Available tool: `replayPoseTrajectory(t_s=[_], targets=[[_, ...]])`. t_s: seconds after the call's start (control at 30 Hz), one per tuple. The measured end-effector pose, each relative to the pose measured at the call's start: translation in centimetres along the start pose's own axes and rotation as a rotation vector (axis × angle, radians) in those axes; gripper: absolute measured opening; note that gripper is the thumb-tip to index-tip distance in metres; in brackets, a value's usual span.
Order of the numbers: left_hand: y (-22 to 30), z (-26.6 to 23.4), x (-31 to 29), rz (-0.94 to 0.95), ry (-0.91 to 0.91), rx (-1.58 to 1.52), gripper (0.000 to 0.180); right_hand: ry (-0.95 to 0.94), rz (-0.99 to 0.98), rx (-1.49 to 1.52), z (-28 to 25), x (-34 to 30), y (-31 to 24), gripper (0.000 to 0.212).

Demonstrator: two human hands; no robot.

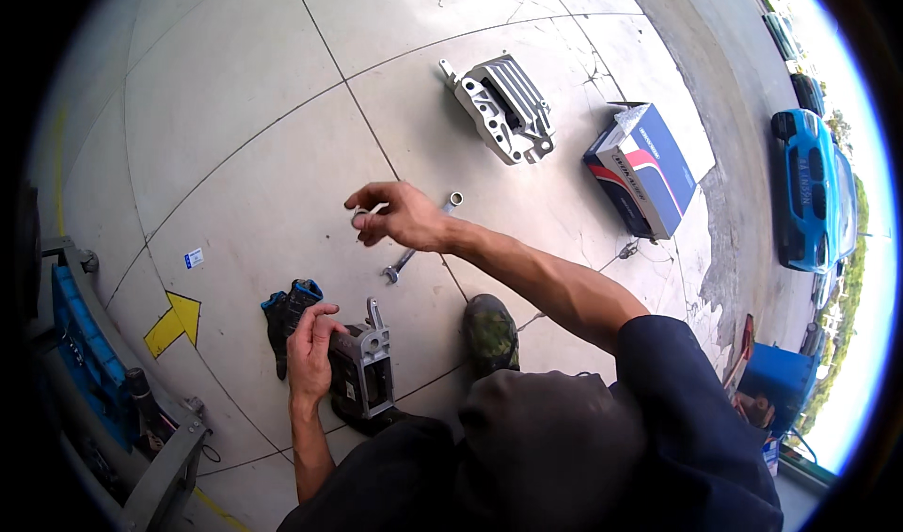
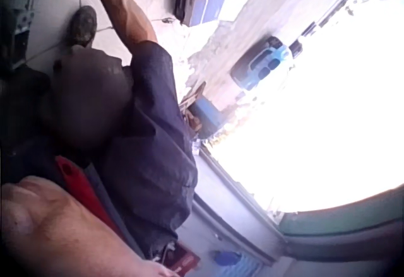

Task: The person retrieves a wrench from a toolbox and uses it to tighten bolts on two metallic car parts placed on the floor. They then pick up a second part and continue tightening bolts with the wrench.

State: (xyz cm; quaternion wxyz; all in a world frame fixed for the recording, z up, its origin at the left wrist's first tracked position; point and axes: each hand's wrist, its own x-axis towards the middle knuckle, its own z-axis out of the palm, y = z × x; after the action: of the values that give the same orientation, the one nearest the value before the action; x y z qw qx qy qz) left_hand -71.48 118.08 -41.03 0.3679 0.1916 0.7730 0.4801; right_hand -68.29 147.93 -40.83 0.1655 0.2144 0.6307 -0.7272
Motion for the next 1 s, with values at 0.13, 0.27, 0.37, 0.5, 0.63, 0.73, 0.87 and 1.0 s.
replayPoseTrajectory(t_s=[0.13,0.27,0.37,0.5,0.63,0.73,0.87,1.0], targets=[[0.5,-0.7,0.1,-0.019,0.019,0.054,0.039,0.774,-0.448,-0.582,-12.2,0.5,-5.8,0.043],[2.2,0.4,2.5,0.01,0.067,-0.057,0.04,0.907,-0.419,-0.406,-24.5,0.4,-3.6,0.041],[3.5,1.0,5.5,0.01,0.04,-0.158,0.04,0.867,-0.499,-0.23,-23.5,-0.5,-2.2,0.038],[5.5,3.3,9.6,0.009,-0.088,-0.24,0.044,0.712,-0.508,-0.138,-16.4,-2.5,-1.1,0.036],[7.5,9.6,11.2,-0.09,-0.343,-0.069,0.079,0.847,-0.451,-0.531,-9.1,-5.3,6.2,0.032],[5.6,13.1,11.3,0.027,-0.305,0.121,0.097,0.817,-0.448,-0.35,-7.9,-6.7,7.0,0.031],[5.9,13.8,12.3,-0.114,-0.312,-0.393,0.114,1.017,-0.304,-0.401,-13.4,-5.7,5.7,0.037],[7.3,19.5,12.6,-0.169,-0.073,-0.187,0.122,0.895,-0.17,-0.066,-18.1,-3.7,11.1,0.043]])
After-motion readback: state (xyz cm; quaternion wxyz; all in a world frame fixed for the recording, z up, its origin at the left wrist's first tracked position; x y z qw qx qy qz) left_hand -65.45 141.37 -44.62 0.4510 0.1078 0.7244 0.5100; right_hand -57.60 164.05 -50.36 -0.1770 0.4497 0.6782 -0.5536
